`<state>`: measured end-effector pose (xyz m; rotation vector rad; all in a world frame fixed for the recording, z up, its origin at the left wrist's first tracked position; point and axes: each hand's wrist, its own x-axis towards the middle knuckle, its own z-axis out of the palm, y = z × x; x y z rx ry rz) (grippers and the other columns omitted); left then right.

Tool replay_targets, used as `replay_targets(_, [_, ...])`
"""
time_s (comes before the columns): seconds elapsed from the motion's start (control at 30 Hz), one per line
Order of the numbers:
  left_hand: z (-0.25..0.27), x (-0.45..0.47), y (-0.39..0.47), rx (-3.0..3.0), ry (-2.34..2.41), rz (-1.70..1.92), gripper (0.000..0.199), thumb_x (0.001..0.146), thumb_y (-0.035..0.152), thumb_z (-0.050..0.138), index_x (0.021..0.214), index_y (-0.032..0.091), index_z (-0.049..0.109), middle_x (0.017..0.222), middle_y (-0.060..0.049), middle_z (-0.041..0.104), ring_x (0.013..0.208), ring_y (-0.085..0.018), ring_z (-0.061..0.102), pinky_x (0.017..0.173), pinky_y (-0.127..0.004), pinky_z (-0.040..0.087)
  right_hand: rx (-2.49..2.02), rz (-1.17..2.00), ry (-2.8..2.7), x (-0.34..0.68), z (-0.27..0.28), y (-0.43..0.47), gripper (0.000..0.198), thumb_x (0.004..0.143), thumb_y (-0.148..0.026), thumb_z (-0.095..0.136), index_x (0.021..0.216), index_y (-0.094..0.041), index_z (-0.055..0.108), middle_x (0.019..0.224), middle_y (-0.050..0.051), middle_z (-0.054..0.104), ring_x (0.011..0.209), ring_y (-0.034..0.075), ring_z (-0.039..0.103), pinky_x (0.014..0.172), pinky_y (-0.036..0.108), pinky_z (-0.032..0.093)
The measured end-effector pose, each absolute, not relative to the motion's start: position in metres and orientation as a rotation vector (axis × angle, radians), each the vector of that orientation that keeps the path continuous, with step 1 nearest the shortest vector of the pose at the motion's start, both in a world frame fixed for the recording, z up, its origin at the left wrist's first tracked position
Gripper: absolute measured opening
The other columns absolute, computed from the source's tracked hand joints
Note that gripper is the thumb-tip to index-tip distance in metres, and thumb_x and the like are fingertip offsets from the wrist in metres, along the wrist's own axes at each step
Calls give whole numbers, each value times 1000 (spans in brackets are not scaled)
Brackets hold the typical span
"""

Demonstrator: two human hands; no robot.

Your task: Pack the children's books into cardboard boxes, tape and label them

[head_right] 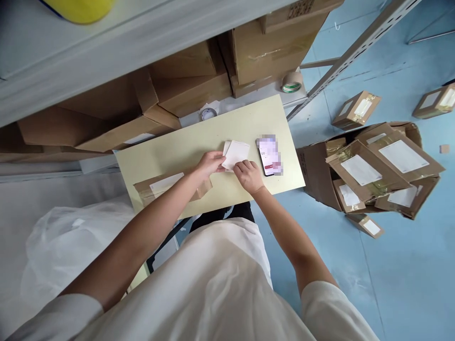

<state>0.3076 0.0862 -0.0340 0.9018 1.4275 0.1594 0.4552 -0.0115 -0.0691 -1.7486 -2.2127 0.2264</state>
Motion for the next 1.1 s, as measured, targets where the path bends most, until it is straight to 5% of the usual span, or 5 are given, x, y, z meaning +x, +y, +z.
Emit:
replay_targets(0.17, [-46,307,86,1308,1492,216,67,70,19,72,131,20,44,122,-13,58,100,-22,62,90,-40,49,-1642,199,-2186,456,-77,-18,27,94,-14,39,84,-22,63,95,6,65,87,20,50,76,35,32])
replay_targets(0.3, [-49,310,95,1720,1427,201,53,67,22,74,117,21,56,129,-13,53,126,-32,44,108,-49,30,-1568,286,-2200,458,-82,-21,29,95,-15,37,82,-23,63,92,5,65,81,18,49,74,36,31])
replay_targets(0.67, [-71,322,108,1121,1333,371,33,74,14,62,107,14,58,108,-11,68,98,-21,64,90,-38,48,-1675,422,-2083,458,-95,-23,24,95,-28,40,104,-26,62,110,9,60,98,22,51,83,40,36])
replay_targets(0.87, [-55,306,110,1002,1188,481,33,75,27,65,105,13,61,102,-10,70,95,-22,66,90,-41,49,-1772,635,-1683,458,-79,-12,89,72,-73,53,140,-18,35,142,19,35,131,38,30,100,55,33])
replay_targets(1.1, [-17,285,126,1256,1332,727,45,80,39,65,118,18,53,116,-10,61,115,-24,56,99,-44,42,-1607,841,-1705,454,-64,22,43,93,-54,36,92,-19,62,87,8,65,87,23,59,86,40,41])
